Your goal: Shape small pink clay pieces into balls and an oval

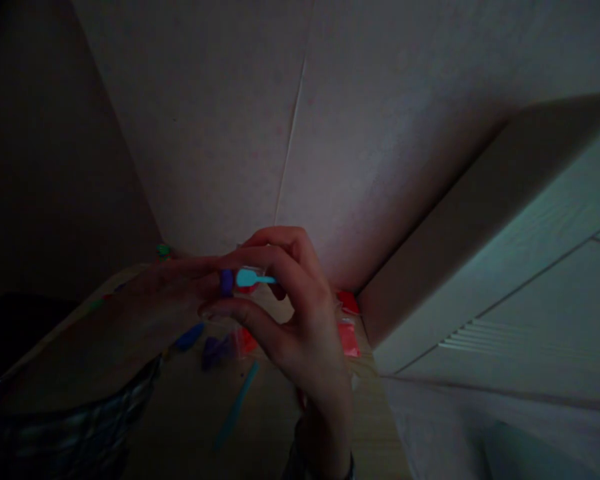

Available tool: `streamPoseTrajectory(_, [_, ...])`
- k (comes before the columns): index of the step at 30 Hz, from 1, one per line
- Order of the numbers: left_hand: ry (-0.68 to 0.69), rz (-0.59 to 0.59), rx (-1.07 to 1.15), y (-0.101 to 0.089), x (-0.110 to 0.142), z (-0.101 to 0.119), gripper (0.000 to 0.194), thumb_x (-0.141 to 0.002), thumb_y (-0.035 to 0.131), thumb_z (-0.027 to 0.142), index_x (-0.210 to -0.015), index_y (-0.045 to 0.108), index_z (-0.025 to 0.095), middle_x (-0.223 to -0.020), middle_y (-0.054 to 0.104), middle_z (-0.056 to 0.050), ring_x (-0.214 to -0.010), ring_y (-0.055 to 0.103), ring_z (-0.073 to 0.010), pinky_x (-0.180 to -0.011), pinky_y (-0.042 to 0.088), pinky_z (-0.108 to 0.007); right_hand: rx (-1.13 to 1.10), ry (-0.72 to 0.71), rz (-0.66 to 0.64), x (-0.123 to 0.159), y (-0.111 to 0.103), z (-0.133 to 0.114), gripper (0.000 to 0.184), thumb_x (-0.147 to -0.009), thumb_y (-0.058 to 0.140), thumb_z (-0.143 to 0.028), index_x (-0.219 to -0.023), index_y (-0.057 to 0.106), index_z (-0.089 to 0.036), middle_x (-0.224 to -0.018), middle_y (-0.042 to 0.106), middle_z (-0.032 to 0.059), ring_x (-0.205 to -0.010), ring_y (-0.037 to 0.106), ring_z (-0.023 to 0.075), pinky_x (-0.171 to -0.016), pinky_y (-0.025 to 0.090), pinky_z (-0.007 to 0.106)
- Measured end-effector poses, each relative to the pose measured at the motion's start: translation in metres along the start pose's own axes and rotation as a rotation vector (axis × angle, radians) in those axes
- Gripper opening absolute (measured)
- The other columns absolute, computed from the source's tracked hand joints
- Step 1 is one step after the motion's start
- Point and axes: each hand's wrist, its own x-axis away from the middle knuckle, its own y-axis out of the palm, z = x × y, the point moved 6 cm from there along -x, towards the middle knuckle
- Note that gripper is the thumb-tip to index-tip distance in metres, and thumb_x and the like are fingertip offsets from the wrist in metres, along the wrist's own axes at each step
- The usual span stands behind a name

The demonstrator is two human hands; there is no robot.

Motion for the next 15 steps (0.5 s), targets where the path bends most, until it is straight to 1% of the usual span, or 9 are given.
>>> streamPoseTrajectory(2, [0.006,0.002,-0.008,-0.0004,-0.0006,-0.001,0.058,-0.061,0.108,0.071,-0.083,0.086,0.022,-0.078,0.066,0.001,-0.074,0.051,-0.0138,-0.065,0.044,-0.021,-0.011,0.008,-0.005,0.0002,-0.0001,0.0005,0.015,-0.099,0.089,-0.024,-0.109,0.082,-0.032,-0.112,0.072,0.0006,-0.095,0.07,0.0187,-0.064,0.053,0.031])
streamPoseTrajectory(4, [0.005,0.012,-0.026,-0.0027,-0.0013,-0.0036,0.06,-0.061,0.108,0.071,-0.09,0.088,0.023,-0.079,0.066,0.001,-0.075,0.052,-0.0145,-0.064,0.043,-0.021,-0.027,0.005,-0.017,0.0005,0.0002,0.0002,0.018,-0.099,0.088,-0.02,-0.111,0.083,-0.032,-0.113,0.071,-0.0002,-0.095,0.069,0.0166,-0.065,0.053,0.029])
streamPoseTrajectory(6, [0.0,0.026,-0.031,-0.0054,-0.0014,-0.006,0.063,-0.059,0.108,0.073,-0.093,0.089,0.023,-0.078,0.065,0.002,-0.076,0.054,-0.0153,-0.065,0.044,-0.022,-0.041,-0.007,-0.028,0.0007,0.0004,-0.0008,0.021,-0.099,0.087,-0.017,-0.113,0.083,-0.032,-0.114,0.07,-0.0007,-0.095,0.069,0.0152,-0.066,0.053,0.028])
streamPoseTrajectory(8, [-0.011,0.036,-0.021,-0.0063,-0.0009,-0.0071,0.065,-0.056,0.109,0.073,-0.091,0.089,0.022,-0.077,0.064,0.002,-0.075,0.053,-0.0151,-0.064,0.043,-0.022,-0.04,-0.004,-0.036,0.0008,0.0002,-0.0006,0.021,-0.099,0.087,-0.018,-0.114,0.083,-0.032,-0.114,0.07,-0.0006,-0.097,0.069,0.0156,-0.067,0.055,0.028])
streamPoseTrajectory(11, [-0.025,0.025,-0.003,-0.0034,-0.0005,-0.0049,0.059,-0.058,0.11,0.069,-0.084,0.087,0.021,-0.072,0.06,0.003,-0.069,0.048,-0.0131,-0.061,0.04,-0.021,-0.028,0.008,-0.052,0.001,0.0,0.0005,0.021,-0.099,0.089,-0.02,-0.115,0.082,-0.032,-0.115,0.071,0.0003,-0.1,0.07,0.0174,-0.069,0.056,0.029])
streamPoseTrajectory(15, [-0.02,0.025,0.006,0.0009,-0.0013,0.0013,0.057,-0.057,0.111,0.067,-0.077,0.085,0.02,-0.073,0.062,0.002,-0.069,0.045,-0.0118,-0.061,0.038,-0.021,-0.024,0.006,-0.041,0.0014,-0.0008,0.0015,0.02,-0.099,0.089,-0.021,-0.114,0.082,-0.032,-0.114,0.071,0.0005,-0.098,0.069,0.0175,-0.066,0.055,0.029])
